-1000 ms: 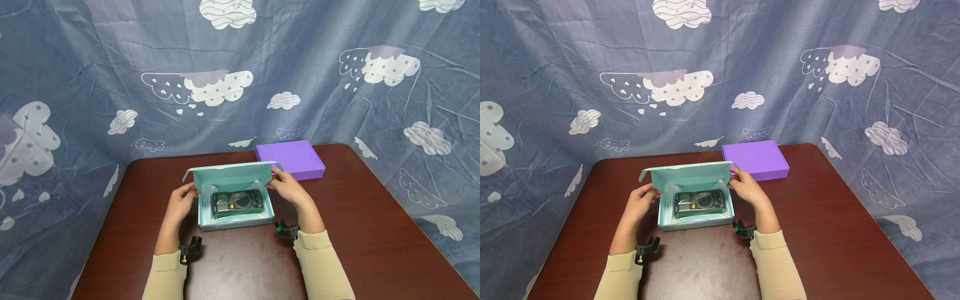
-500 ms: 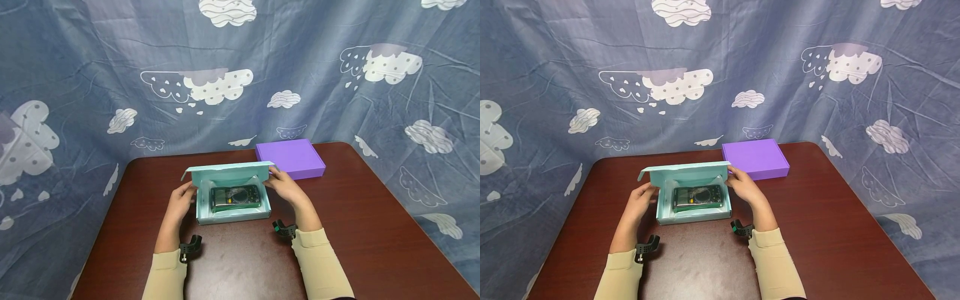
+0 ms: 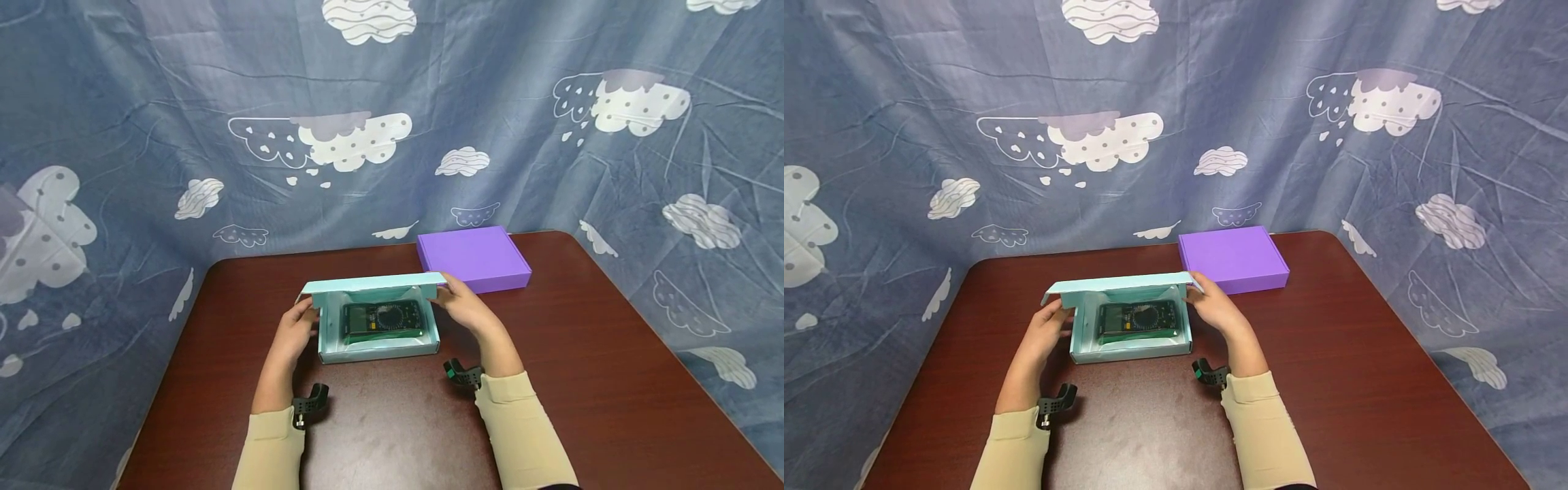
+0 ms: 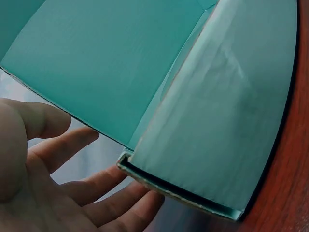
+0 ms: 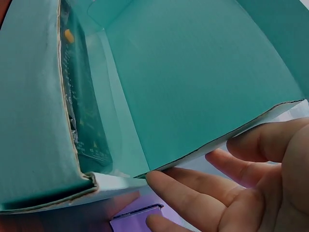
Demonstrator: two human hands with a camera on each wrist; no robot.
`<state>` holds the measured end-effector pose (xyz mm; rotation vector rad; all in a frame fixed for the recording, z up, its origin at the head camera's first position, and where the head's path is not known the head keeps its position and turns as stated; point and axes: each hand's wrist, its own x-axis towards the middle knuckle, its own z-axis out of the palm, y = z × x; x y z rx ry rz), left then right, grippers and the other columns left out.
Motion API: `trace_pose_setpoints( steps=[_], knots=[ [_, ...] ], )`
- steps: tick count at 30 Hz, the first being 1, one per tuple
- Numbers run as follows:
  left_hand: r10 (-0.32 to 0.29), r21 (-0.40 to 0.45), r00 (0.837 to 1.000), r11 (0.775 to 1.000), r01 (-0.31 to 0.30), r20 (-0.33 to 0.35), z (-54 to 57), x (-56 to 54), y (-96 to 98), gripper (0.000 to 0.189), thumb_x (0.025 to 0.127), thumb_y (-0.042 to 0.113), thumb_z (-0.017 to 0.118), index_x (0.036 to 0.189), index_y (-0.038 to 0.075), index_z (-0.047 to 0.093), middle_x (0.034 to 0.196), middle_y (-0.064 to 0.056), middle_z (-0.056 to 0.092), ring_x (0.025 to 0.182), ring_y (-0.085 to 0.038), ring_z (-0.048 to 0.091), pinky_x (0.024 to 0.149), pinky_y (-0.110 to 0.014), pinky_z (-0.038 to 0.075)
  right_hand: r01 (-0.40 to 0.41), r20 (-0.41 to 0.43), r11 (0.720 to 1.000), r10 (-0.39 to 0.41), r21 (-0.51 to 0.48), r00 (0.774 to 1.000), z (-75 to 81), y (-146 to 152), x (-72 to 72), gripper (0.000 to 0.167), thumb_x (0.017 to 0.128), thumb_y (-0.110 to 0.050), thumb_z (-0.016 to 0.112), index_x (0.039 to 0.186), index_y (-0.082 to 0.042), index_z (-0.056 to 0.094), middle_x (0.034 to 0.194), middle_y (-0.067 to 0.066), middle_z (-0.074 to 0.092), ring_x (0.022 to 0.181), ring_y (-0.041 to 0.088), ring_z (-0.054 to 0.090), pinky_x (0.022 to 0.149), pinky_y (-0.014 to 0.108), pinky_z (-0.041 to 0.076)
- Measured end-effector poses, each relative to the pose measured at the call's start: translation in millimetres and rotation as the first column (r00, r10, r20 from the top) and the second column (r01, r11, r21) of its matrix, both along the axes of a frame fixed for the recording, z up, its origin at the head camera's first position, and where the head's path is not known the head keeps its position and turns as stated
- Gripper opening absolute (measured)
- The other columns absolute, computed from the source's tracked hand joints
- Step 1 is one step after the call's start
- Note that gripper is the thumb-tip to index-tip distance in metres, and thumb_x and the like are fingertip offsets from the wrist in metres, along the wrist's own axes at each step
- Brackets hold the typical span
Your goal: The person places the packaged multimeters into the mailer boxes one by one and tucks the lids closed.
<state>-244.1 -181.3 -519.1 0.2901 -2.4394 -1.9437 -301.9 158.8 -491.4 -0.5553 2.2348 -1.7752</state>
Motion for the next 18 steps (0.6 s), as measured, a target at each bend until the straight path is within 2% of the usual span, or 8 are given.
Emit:
trace_pose_setpoints(
  steps=[4,8,13,15,18],
  knots=[
    [-0.022,0.004,1.0,1.0,0.022,0.013,-1.7,0.9,-2.1,0.041,0.11,0.013,0.044,0.147,-0.002,0.052,0.139,-0.028,0.056,0.121,-0.043,0.059,0.097,-0.058,0.049,0.014,-0.016,0.999,-0.014,0.036,1.0,1.9,2,1.9,0.043,0.102,0.008,0.041,0.146,0.009,0.043,0.143,0.032,0.049,0.138,0.05,0.041,0.113,0.058,0.033],
    [-0.05,-0.011,0.999,0.999,0.05,0.012,-2.0,2.8,-3.8,0.041,0.11,0.012,0.042,0.148,-0.003,0.05,0.14,-0.031,0.055,0.121,-0.044,0.058,0.096,-0.057,0.05,0.031,-0.096,0.992,-0.019,0.122,0.995,3.4,5,2.4,0.04,0.103,0.005,0.048,0.143,0.01,0.047,0.135,0.03,0.055,0.123,0.046,0.052,0.105,0.054,0.042],
    [-0.087,-0.051,0.996,0.995,0.087,0.011,-3.4,5.0,-5.1,0.044,0.11,0.01,0.041,0.151,-0.004,0.044,0.145,-0.032,0.049,0.119,-0.047,0.057,0.092,-0.057,0.051,0.015,-0.193,0.979,0.026,0.203,0.981,2.9,8,3.5,0.04,0.1,0.009,0.052,0.14,0.012,0.048,0.132,0.03,0.057,0.111,0.038,0.057,0.092,0.044,0.047],
    [-0.101,-0.055,0.995,0.993,0.102,0.011,-4.1,5.4,-5.4,0.044,0.111,0.013,0.042,0.152,-0.004,0.044,0.146,-0.032,0.048,0.119,-0.048,0.057,0.092,-0.058,0.051,0.003,-0.187,0.979,0.036,0.206,0.982,2.0,8,3.3,0.04,0.101,0.007,0.054,0.14,0.012,0.047,0.132,0.029,0.057,0.112,0.037,0.058,0.092,0.043,0.048],
    [-0.118,-0.051,0.993,0.992,0.119,0.014,-4.2,5.5,-5.7,0.046,0.112,0.018,0.042,0.153,-0.003,0.043,0.148,-0.032,0.047,0.121,-0.049,0.057,0.093,-0.06,0.05,-0.013,-0.13,0.982,0.038,0.188,0.991,1.2,11,2.7,0.044,0.102,0.003,0.056,0.144,0.01,0.045,0.13,0.028,0.059,0.112,0.036,0.059,0.092,0.046,0.048]
  ],
)
